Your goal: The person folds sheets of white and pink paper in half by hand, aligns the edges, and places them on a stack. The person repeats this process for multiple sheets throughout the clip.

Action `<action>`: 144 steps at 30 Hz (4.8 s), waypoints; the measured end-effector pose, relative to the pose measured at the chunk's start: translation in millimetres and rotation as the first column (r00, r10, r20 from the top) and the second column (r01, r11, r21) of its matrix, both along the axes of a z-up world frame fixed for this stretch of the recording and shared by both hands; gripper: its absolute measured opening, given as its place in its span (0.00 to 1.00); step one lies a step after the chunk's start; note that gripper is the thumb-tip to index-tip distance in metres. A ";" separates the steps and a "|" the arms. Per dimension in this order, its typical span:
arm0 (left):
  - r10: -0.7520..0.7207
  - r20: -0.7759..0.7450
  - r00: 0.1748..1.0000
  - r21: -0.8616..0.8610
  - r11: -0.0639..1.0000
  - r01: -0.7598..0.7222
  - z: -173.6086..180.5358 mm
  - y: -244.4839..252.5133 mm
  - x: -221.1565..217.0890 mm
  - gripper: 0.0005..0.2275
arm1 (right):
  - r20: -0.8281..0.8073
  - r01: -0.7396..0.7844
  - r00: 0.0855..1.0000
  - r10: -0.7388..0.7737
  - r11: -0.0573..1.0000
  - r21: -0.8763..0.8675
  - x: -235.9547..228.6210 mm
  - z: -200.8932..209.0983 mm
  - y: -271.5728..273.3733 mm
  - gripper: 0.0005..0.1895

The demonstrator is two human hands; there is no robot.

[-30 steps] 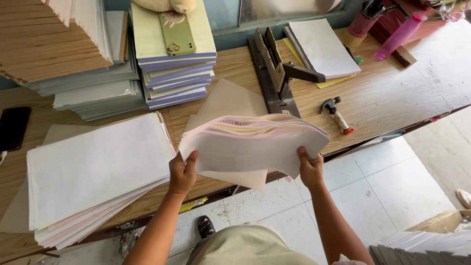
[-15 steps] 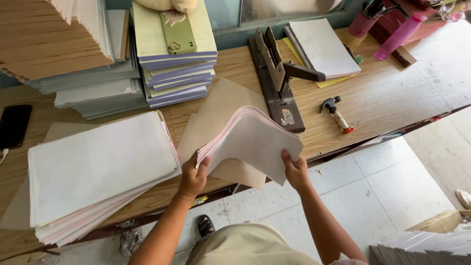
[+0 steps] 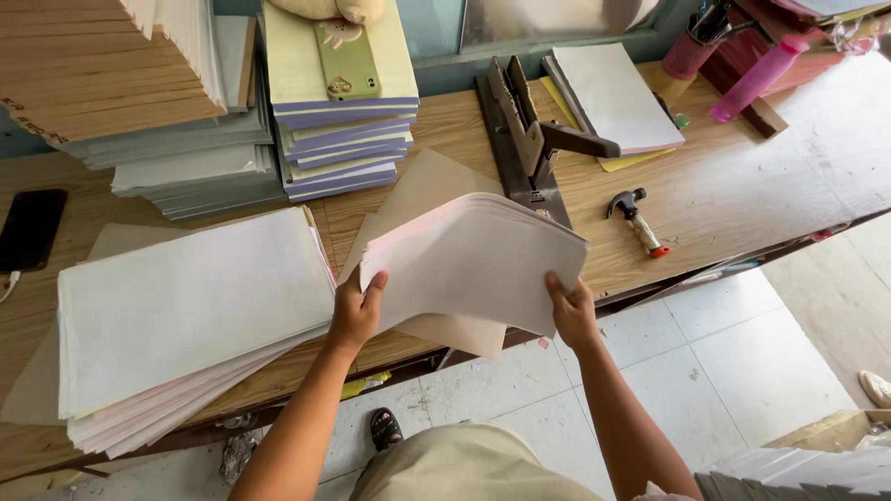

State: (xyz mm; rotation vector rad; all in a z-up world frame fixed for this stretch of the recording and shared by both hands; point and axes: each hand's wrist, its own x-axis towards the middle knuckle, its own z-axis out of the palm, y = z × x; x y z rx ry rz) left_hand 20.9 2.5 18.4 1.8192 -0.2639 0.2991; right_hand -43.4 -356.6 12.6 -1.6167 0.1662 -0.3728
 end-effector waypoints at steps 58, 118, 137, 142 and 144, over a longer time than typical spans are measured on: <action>-0.173 -0.153 0.973 -0.387 0.916 0.102 -12.9 19.6 45.5 0.15 | 0.225 -0.057 0.974 0.019 0.985 0.162 18.4 14.8 -25.6 0.11; -0.185 0.237 0.954 -0.317 0.913 0.256 119.2 -70.3 12.1 0.09 | 0.303 -0.073 0.951 0.066 0.997 0.013 25.9 83.7 36.1 0.09; -0.236 0.271 0.933 -0.305 0.898 0.316 87.2 -70.2 30.6 0.11 | 0.335 -0.089 0.938 0.085 0.996 -0.003 27.1 86.1 29.2 0.11; -0.248 0.255 0.935 -0.308 0.895 0.322 88.7 -69.3 23.8 0.11 | 0.307 -0.094 0.948 0.086 0.996 0.010 25.6 82.0 27.4 0.10; -0.255 0.261 0.931 -0.306 0.893 0.330 91.6 -69.0 25.4 0.11 | 0.295 -0.072 0.953 0.071 0.997 -0.006 28.3 68.0 17.0 0.13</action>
